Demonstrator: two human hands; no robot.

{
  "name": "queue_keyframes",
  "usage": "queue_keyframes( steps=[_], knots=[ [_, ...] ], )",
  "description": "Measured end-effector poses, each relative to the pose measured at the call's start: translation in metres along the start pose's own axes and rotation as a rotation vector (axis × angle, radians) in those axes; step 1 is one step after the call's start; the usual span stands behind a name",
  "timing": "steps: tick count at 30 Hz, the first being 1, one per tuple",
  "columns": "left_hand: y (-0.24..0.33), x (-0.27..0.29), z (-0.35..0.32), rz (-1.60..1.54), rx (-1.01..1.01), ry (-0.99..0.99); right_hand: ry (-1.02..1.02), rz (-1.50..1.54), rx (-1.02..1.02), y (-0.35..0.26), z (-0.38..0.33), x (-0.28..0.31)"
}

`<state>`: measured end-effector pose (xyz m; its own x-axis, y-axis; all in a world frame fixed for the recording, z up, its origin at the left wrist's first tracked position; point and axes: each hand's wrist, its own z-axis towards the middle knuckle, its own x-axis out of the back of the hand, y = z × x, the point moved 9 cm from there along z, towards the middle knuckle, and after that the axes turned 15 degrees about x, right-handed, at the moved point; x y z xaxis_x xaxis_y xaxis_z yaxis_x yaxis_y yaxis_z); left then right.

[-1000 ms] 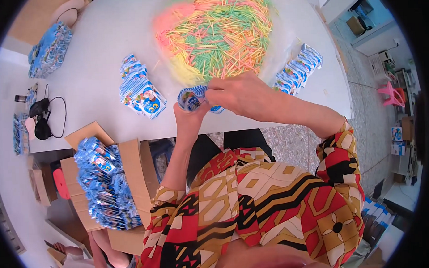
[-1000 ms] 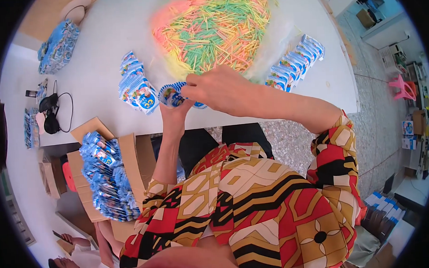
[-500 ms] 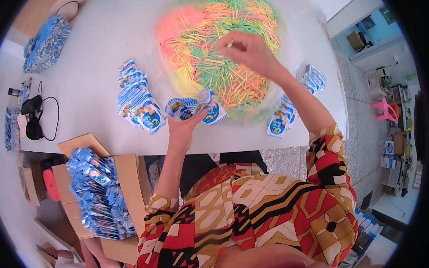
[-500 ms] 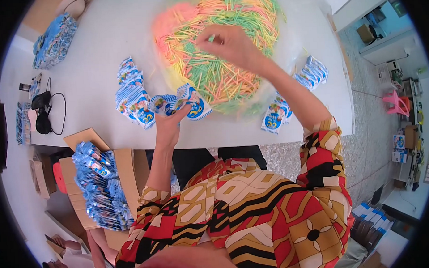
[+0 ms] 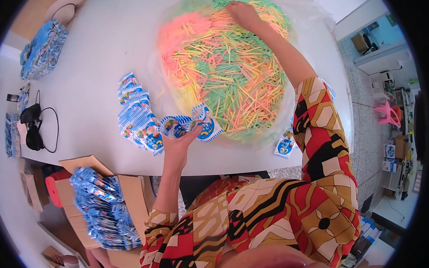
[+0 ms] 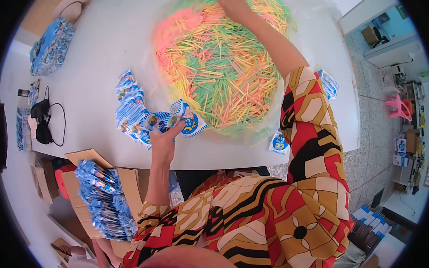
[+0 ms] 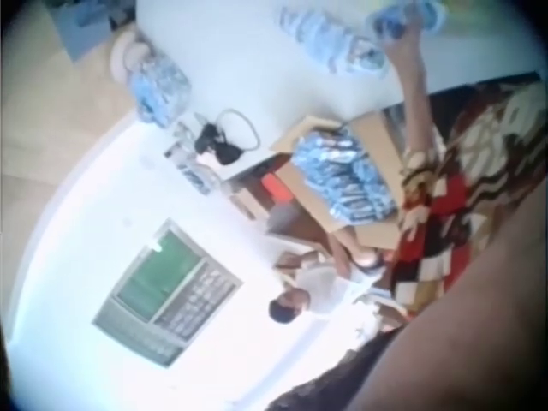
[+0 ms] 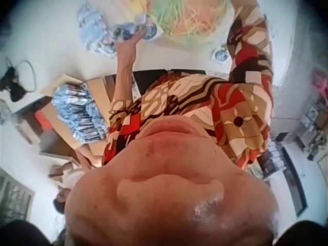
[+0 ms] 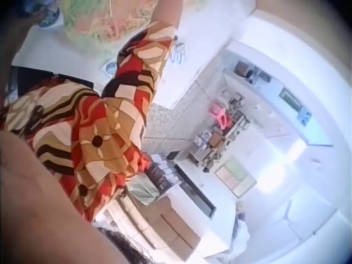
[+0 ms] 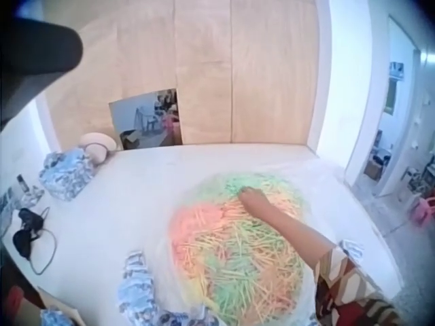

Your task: Manually packing small colorful plastic items into individual plastic bags on a table.

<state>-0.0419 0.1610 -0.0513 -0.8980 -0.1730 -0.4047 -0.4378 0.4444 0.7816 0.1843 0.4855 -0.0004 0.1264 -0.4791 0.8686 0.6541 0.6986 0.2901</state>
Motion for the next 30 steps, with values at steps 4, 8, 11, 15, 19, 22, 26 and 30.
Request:
queue_keyframes(
  steps=[4,8,11,15,19,22,26,30],
  knots=[
    [-0.003,0.004,0.006,0.0,0.017,0.027,-0.103,-0.064,0.002,0.001,0.018,-0.009],
    [-0.008,0.001,0.012,0.036,0.043,0.008,-0.308,0.05,0.026,-0.008,0.032,-0.003],
    [-0.011,-0.002,0.015,0.04,0.045,-0.007,-0.4,0.181,0.019,-0.005,0.033,-0.013],
    [-0.009,-0.002,0.016,0.048,0.029,-0.001,-0.251,0.203,0.118,-0.015,0.035,-0.014],
    [-0.009,-0.008,0.012,0.073,0.045,-0.021,-0.004,0.136,0.244,-0.012,0.017,-0.004],
    [-0.014,-0.015,0.012,0.114,0.072,-0.043,0.09,0.187,0.114,-0.006,-0.004,0.019],
    [-0.001,0.021,-0.007,0.082,-0.027,0.129,-0.065,0.766,-0.297,-0.068,0.02,0.056],
    [0.007,-0.018,-0.011,0.034,-0.091,-0.023,0.007,1.278,-0.465,-0.069,-0.087,0.073]
  ],
)
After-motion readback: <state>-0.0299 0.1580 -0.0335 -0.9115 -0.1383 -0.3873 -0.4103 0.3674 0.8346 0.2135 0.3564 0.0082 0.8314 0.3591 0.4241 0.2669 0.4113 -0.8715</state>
